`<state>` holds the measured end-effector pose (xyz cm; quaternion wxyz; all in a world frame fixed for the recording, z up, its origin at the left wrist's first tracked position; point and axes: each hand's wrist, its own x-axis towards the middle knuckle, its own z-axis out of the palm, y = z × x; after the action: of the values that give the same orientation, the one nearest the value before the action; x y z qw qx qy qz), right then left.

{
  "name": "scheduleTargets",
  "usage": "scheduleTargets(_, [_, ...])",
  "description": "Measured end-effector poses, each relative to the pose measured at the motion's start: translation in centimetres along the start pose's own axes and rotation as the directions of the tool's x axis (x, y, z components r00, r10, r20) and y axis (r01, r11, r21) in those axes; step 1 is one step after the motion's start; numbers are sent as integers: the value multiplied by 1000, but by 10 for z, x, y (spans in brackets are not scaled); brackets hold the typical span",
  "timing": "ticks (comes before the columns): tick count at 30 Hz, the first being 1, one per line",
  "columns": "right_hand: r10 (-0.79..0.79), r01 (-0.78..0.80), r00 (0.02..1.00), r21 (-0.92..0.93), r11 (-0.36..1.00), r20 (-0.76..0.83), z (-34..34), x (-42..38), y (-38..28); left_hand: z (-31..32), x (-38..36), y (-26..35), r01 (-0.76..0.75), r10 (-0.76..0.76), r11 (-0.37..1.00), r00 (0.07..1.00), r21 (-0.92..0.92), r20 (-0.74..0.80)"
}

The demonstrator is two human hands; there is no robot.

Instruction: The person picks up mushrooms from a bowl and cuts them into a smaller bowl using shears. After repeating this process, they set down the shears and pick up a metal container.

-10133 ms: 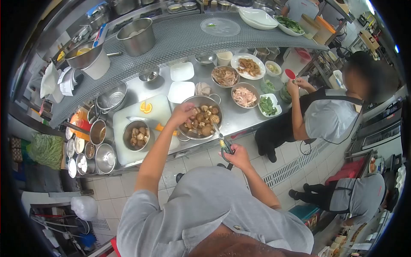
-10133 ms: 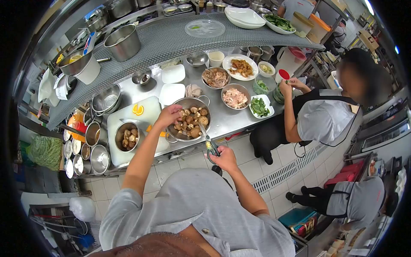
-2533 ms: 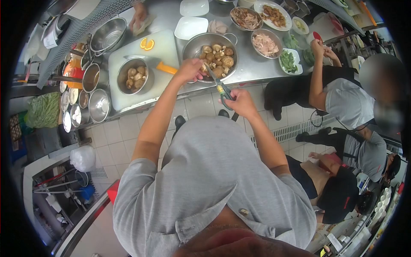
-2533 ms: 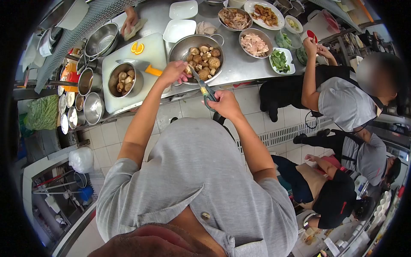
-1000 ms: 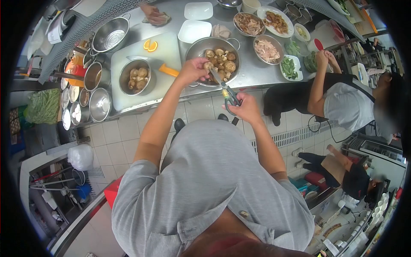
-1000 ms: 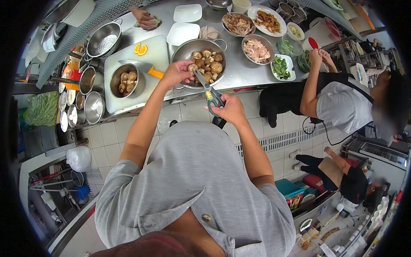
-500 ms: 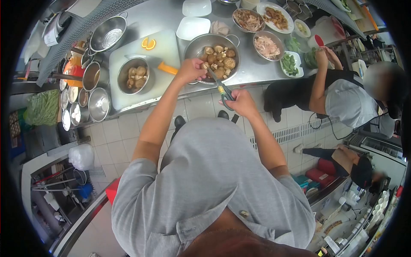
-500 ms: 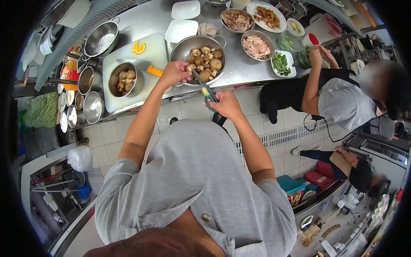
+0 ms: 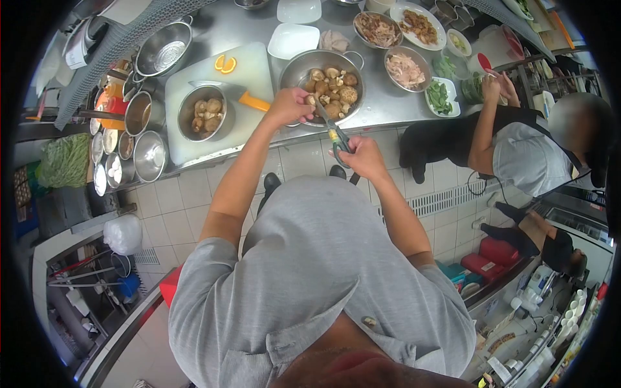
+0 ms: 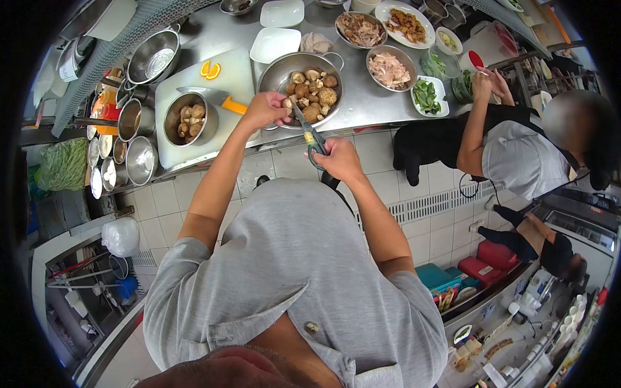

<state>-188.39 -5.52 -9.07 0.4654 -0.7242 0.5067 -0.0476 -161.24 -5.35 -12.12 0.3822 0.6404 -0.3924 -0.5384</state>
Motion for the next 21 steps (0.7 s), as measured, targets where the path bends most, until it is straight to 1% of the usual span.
scheduleTargets(3, [-1,-2,1000,166,986,21,4,3,9,-1,-1,1,0,0,1000,1000,4,-2])
scheduleTargets(6, [49,-75,996,373,925,79,4,4,15,-7,-10,14,20,-10,986,998,164,-64])
scheduleTargets(7, [56,-70,997,333,941,50,3,3,18,-14,-19,20,-49,87,958,989,282,-124])
scheduleTargets(9, [66,-61,998,250,966,-10,-2,0,22,-43,-43,28,-153,293,844,934,514,-204])
scheduleTargets(11, [82,-78,997,223,972,-11,-7,-3,23,-86,-71,29,-100,378,764,870,638,-315])
scheduleTargets(13, [98,-93,995,183,979,-19,-12,-6,22,-133,-106,31,23,377,671,850,741,-368])
scheduleTargets(15, [113,-108,993,128,986,-38,-15,-6,22,-157,-129,33,142,345,590,846,795,-407])
scheduleTargets(18, [100,-94,994,126,988,-41,-17,-7,18,-159,-127,24,163,504,303,809,939,-303])
scheduleTargets(20, [104,-99,994,133,986,-33,-16,-4,19,-135,-104,33,11,507,407,829,913,-236])
scheduleTargets(21, [106,-101,994,132,986,-29,-16,-4,19,-113,-87,34,-65,530,449,822,891,-208])
